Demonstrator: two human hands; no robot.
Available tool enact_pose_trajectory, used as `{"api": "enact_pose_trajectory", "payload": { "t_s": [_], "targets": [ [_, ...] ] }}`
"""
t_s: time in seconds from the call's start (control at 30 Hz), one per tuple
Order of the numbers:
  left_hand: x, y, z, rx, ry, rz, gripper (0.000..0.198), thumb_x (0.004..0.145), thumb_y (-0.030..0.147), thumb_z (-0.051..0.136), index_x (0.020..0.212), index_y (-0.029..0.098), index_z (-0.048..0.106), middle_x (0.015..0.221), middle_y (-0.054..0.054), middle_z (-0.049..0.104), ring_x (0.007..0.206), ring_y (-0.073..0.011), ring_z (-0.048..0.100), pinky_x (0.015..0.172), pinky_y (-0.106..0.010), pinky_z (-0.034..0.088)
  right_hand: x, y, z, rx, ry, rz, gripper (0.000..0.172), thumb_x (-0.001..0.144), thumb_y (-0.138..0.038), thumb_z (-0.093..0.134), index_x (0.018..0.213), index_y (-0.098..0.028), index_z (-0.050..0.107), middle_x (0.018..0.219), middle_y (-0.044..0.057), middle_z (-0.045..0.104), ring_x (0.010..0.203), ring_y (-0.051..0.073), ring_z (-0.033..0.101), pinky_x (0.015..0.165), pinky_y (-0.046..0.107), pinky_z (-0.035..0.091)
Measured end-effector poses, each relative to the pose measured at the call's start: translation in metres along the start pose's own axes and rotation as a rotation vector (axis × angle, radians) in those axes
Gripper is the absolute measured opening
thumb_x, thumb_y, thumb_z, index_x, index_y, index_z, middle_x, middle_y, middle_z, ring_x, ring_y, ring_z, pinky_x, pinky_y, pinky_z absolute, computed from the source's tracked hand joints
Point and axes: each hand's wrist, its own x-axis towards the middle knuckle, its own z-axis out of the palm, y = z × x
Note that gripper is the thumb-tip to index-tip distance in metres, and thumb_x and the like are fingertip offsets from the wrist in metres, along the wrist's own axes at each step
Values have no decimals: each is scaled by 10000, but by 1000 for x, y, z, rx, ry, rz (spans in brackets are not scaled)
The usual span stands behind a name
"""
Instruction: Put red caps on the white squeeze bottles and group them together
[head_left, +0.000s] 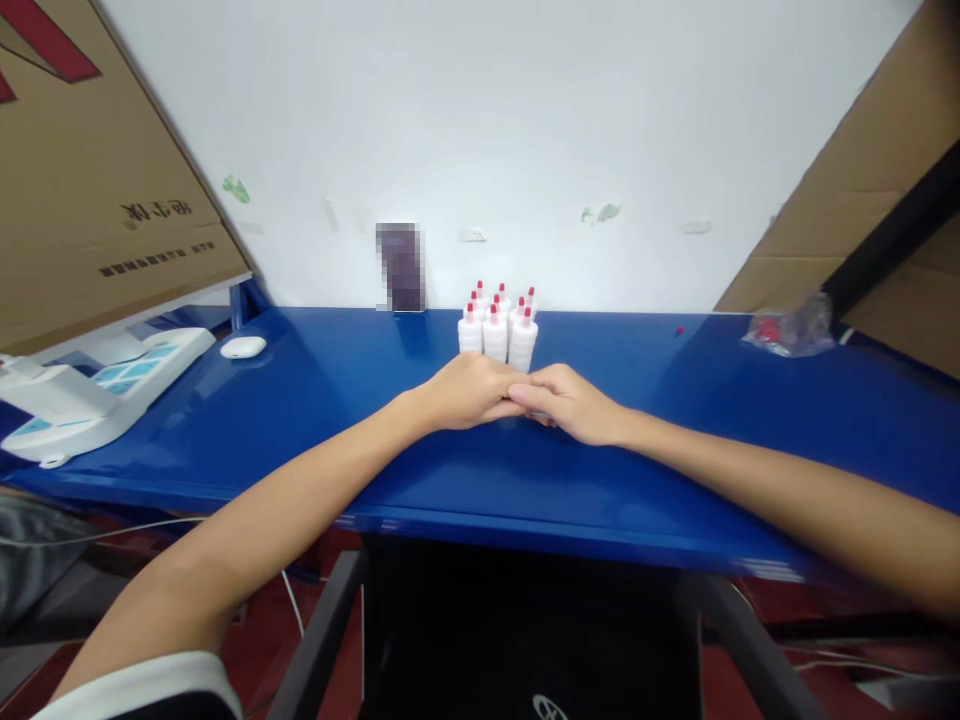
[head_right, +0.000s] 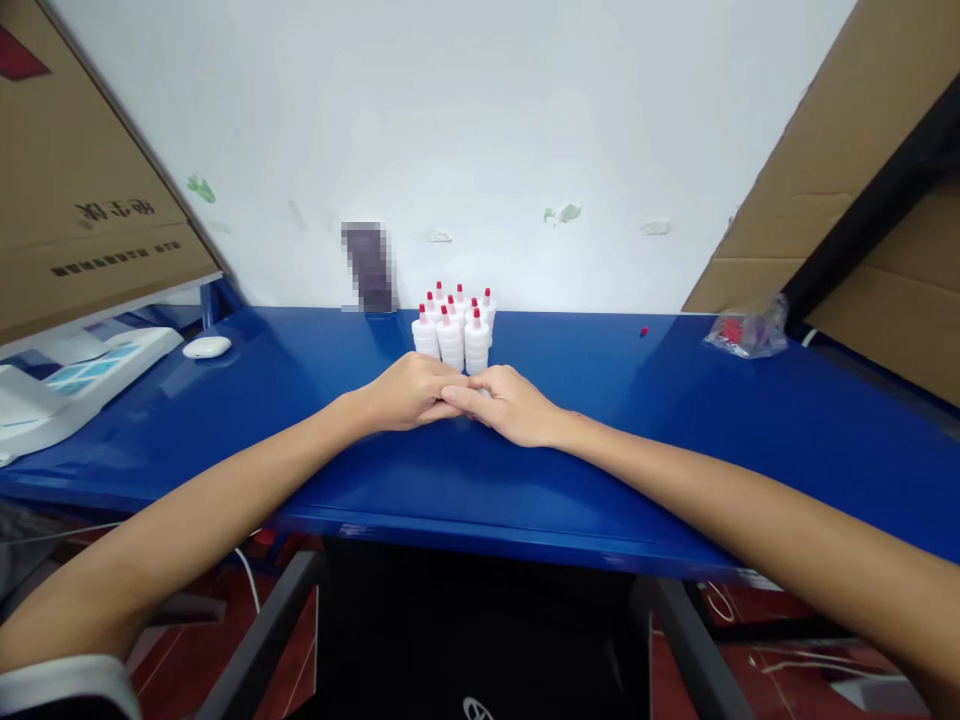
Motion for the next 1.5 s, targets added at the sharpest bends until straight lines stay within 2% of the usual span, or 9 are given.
{"api": "enact_pose_trajectory", "payload": {
  "t_s": [0.37, 0.47, 0.57, 0.73, 0.87, 0.97, 1.13, 1.3, 1.5],
  "targets": [
    [4, 7, -3, -254, -8, -85, 348, 1022, 353, 486, 809, 157, 680, 665, -1, 638, 573, -102, 523, 566, -232, 364, 1, 2, 4, -89, 93, -56, 584, 937, -659, 470, 594, -190, 535, 541, -6, 517, 516, 117, 451, 548, 281, 324],
    [8, 10, -13, -491, -44, -211, 373, 1025, 339, 459, 752, 155, 635, 577, 37, 506, 508, -77, 404, 509, -216, 318, -1, 4, 4, -72, 133, -84, 631, 997, -662, 346, 615, -194, 528, 547, -5, 526, 523, 125, 483, 571, 283, 346],
    [9, 4, -29, -630, -157, -311, 454, 1009, 389, 503, 610, 184, 438, 528, 65, 312, 483, -69, 274, 456, -224, 234, -2, 7, -1, -133, 177, -59, 635, 1019, -632, 327, 632, -190, 569, 549, -1, 549, 547, 139, 523, 607, 291, 365],
    [-4, -22, -49, -492, -255, -346, 497, 970, 333, 534, 571, 209, 265, 543, 67, 203, 475, -69, 182, 432, -238, 177, -3, 10, -7, -296, 218, 12, 470, 1004, -452, 472, 677, -181, 675, 637, 10, 629, 603, 149, 566, 667, 304, 385],
    [-12, -31, -42, -286, -311, -377, 496, 957, 350, 527, 560, 200, 272, 528, 60, 248, 475, -69, 209, 446, -234, 205, -4, 7, -4, -287, 247, -114, 456, 1010, -365, 463, 644, -179, 662, 778, 35, 656, 690, 148, 598, 727, 304, 411],
    [-10, -28, -33, -230, -307, -360, 523, 974, 415, 516, 551, 193, 302, 510, 60, 271, 473, -71, 227, 465, -241, 211, -5, 5, 0, -229, 207, -116, 474, 1033, -391, 435, 656, -184, 635, 663, 5, 615, 622, 134, 573, 695, 295, 404],
    [-5, -21, -32, -129, -280, -342, 548, 966, 483, 556, 546, 180, 375, 477, 52, 363, 455, -74, 296, 494, -253, 245, -5, 6, 5, -232, 253, -77, 472, 997, -502, 486, 626, -209, 477, 566, -38, 487, 543, 112, 430, 578, 286, 323],
    [-1, -7, -36, 100, -130, -177, 503, 980, 442, 538, 560, 180, 450, 482, 35, 420, 443, -87, 324, 508, -284, 244, -5, 5, 11, -323, 371, -43, 557, 705, -583, 786, 588, -230, 371, 529, -69, 408, 534, 97, 339, 548, 280, 295],
    [9, 13, -20, 318, 162, 128, 500, 1045, 448, 460, 631, 192, 572, 513, 13, 513, 457, -115, 443, 503, -299, 290, -16, -4, 11, -343, 402, -288, 438, 686, -540, 716, 666, -246, 392, 553, -67, 429, 516, 102, 336, 545, 288, 297]
  ]
}}
